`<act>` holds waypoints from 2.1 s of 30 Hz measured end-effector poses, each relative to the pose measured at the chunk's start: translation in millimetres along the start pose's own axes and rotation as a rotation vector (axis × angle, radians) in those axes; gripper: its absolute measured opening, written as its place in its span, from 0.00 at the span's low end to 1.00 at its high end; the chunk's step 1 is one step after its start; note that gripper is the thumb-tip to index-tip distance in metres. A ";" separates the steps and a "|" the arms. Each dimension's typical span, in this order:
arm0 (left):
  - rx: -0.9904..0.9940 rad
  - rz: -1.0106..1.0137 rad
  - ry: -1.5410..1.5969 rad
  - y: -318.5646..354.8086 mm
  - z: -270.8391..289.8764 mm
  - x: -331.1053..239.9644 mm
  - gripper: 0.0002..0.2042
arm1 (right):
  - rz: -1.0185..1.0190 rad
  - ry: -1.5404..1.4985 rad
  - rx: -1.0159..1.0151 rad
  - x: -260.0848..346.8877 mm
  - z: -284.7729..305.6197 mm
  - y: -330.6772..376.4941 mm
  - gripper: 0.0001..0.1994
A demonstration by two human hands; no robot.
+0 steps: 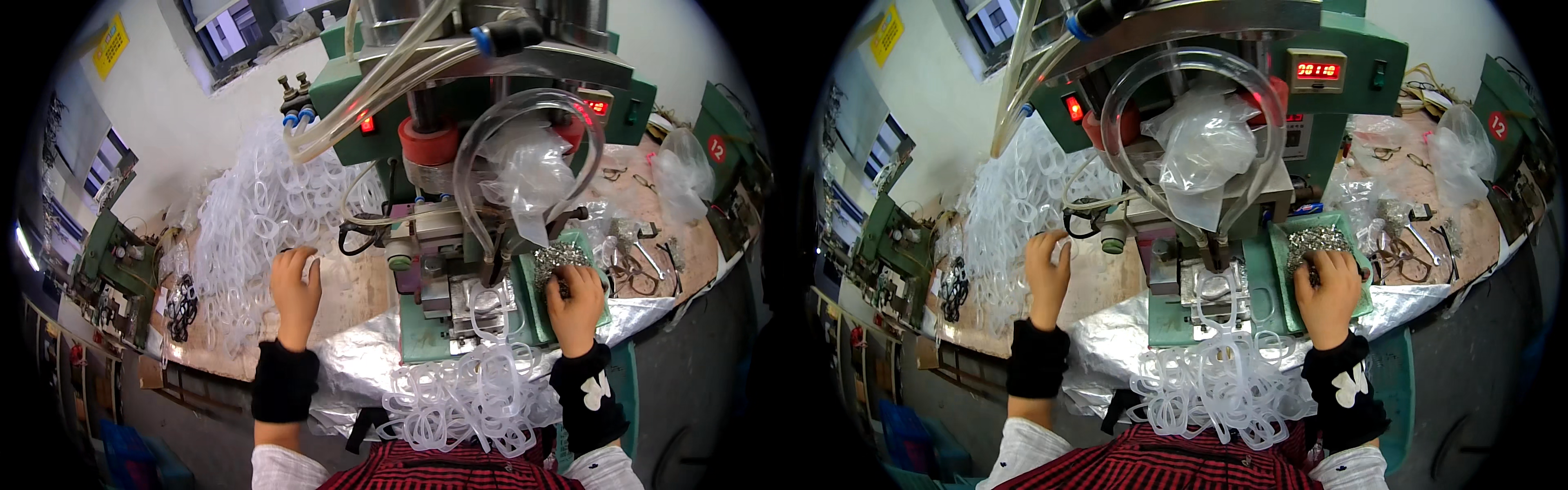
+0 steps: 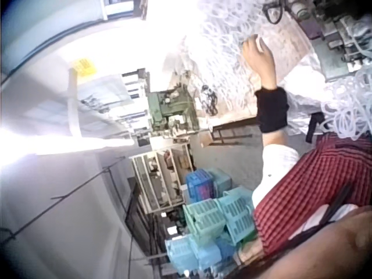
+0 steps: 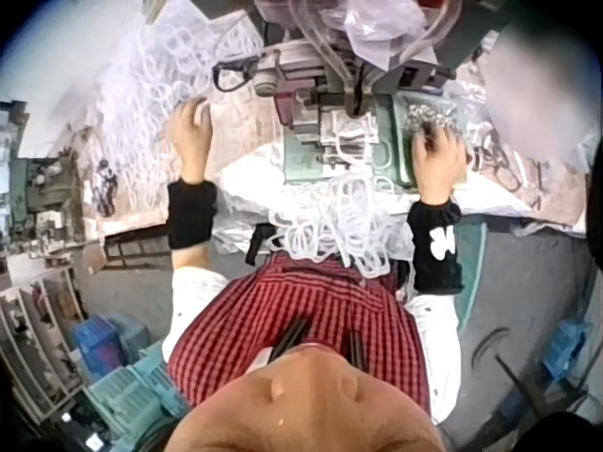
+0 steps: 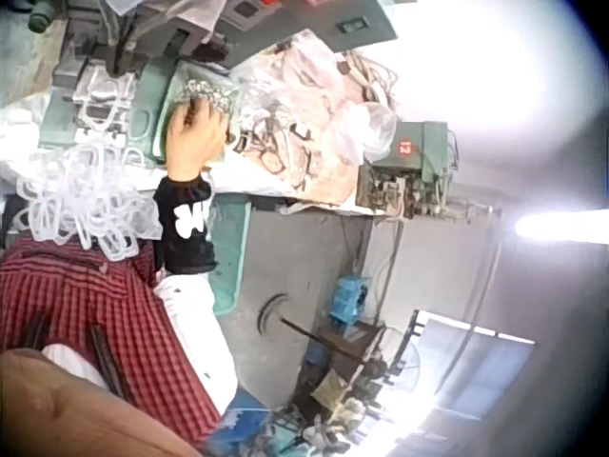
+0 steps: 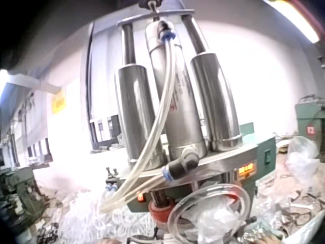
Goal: The person repeatedly picks up clear plastic loops and small metal components, places them into a machine, and operates the machine to process them. The person then removes the processed items and places them on the table, continuing the cycle.
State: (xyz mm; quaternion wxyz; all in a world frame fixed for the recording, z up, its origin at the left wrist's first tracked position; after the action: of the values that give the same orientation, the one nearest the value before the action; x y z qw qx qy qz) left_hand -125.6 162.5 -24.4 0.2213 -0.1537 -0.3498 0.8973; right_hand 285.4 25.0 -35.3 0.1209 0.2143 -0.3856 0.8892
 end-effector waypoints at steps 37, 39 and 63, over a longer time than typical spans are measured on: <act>-0.177 0.873 1.189 22.0 8.3 -14.1 0.25 | -0.636 -1.350 0.389 120.4 36.6 -10.4 0.35; -0.147 0.706 1.208 2.6 55.2 -91.6 0.22 | -0.389 -1.109 0.419 106.2 40.4 -6.8 0.28; 1.123 0.900 2.308 11.5 23.7 -240.7 0.26 | 0.145 0.213 0.102 -20.9 -23.0 -14.7 0.07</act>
State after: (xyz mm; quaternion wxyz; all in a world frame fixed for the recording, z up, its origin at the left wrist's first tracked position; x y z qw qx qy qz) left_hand 66.7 20.2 13.5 0.1081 -0.8005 0.5225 0.2731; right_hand 302.7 50.9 -50.0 0.0853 0.0962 -0.3393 0.9318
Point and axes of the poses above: each hand's wrist, its own y-axis away from the middle knuckle, its own z-axis out of the back of the hand, x = y × z, the point moved 1 cm from there along -y, towards the middle knuckle, and after that the axes turned 6 degrees about -z, right-handed, at the moved point
